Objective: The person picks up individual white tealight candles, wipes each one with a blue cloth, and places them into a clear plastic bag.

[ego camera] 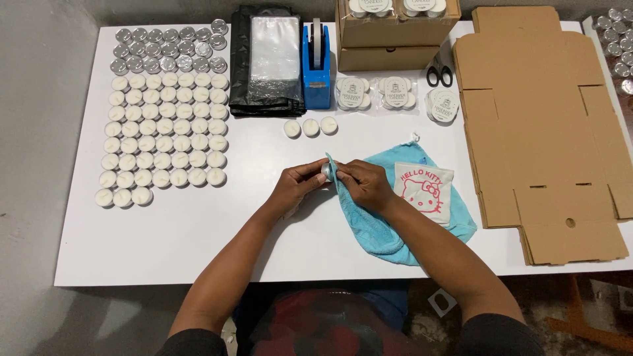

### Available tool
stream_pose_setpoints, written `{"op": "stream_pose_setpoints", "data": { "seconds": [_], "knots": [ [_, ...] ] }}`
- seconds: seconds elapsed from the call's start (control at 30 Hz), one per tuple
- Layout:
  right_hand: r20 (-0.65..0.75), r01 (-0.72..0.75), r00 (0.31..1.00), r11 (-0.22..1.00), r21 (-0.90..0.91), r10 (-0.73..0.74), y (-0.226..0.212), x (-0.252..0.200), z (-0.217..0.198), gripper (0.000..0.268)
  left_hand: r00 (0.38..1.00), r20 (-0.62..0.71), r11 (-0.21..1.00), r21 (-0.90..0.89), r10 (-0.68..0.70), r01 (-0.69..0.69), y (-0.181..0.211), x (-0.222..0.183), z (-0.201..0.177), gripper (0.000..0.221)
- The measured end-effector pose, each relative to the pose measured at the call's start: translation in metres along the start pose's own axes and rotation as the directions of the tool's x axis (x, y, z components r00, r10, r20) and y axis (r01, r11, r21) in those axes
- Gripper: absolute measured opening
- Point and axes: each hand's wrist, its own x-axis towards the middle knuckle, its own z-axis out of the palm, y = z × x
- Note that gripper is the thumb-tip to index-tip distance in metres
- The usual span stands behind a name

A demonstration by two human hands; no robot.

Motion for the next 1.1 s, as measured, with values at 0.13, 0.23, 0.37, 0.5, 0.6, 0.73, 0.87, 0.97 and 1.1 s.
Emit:
{"op": "stream_pose_setpoints", "data": {
  "seconds": [0.13, 0.23, 0.37, 0.5, 0.6, 0.73, 0.87, 0.97, 1.1],
  "knots": [
    [0.024, 0.009, 1.0, 1.0, -0.025, -0.008, 0.0, -0.004, 0.003, 0.014, 0.999, -0.039, 0.997, -0.071, 0.021, -0.024, -0.013, 0.008, -0.014, 0.046],
    [0.062, 0.015, 0.998, 0.999, -0.047, -0.012, 0.0, -0.006, 0.002, 0.012, 0.997, -0.063, 0.997, -0.071, 0.033, -0.038, -0.01, 0.006, -0.012, 0.047],
    [0.167, 0.042, 0.986, 0.986, -0.159, -0.016, 0.003, -0.008, -0.008, 0.015, 0.983, -0.143, 0.993, 0.05, 0.116, -0.11, -0.004, 0.007, -0.019, 0.049],
    [0.201, 0.021, 0.979, 0.965, -0.261, 0.033, 0.016, -0.009, -0.029, 0.014, 0.92, -0.27, 0.936, 0.284, 0.285, -0.207, 0.014, 0.005, -0.027, 0.045],
    [0.15, -0.025, 0.986, 0.954, -0.298, 0.073, 0.033, -0.008, -0.042, 0.014, 0.84, -0.357, 0.861, 0.457, 0.408, -0.224, 0.01, 0.017, -0.053, 0.047],
    [0.117, -0.068, 0.988, 0.957, -0.282, 0.105, 0.045, -0.009, -0.045, 0.014, 0.798, -0.403, 0.789, 0.599, 0.447, -0.139, 0.029, 0.021, -0.062, 0.051],
    [0.123, -0.093, 0.984, 0.954, -0.285, 0.133, 0.044, -0.011, -0.042, 0.014, 0.784, -0.335, 0.641, 0.761, 0.523, -0.102, 0.03, 0.029, -0.068, 0.055],
    [0.124, -0.109, 0.981, 0.95, -0.292, 0.151, 0.044, -0.01, -0.042, 0.014, 0.792, -0.312, 0.596, 0.798, 0.525, -0.081, 0.031, 0.038, -0.07, 0.055],
    [0.106, -0.139, 0.978, 0.945, -0.297, 0.178, 0.045, -0.011, -0.042, 0.014, 0.779, -0.292, 0.548, 0.833, 0.555, -0.079, 0.023, 0.055, -0.081, 0.053]
  ]
}}
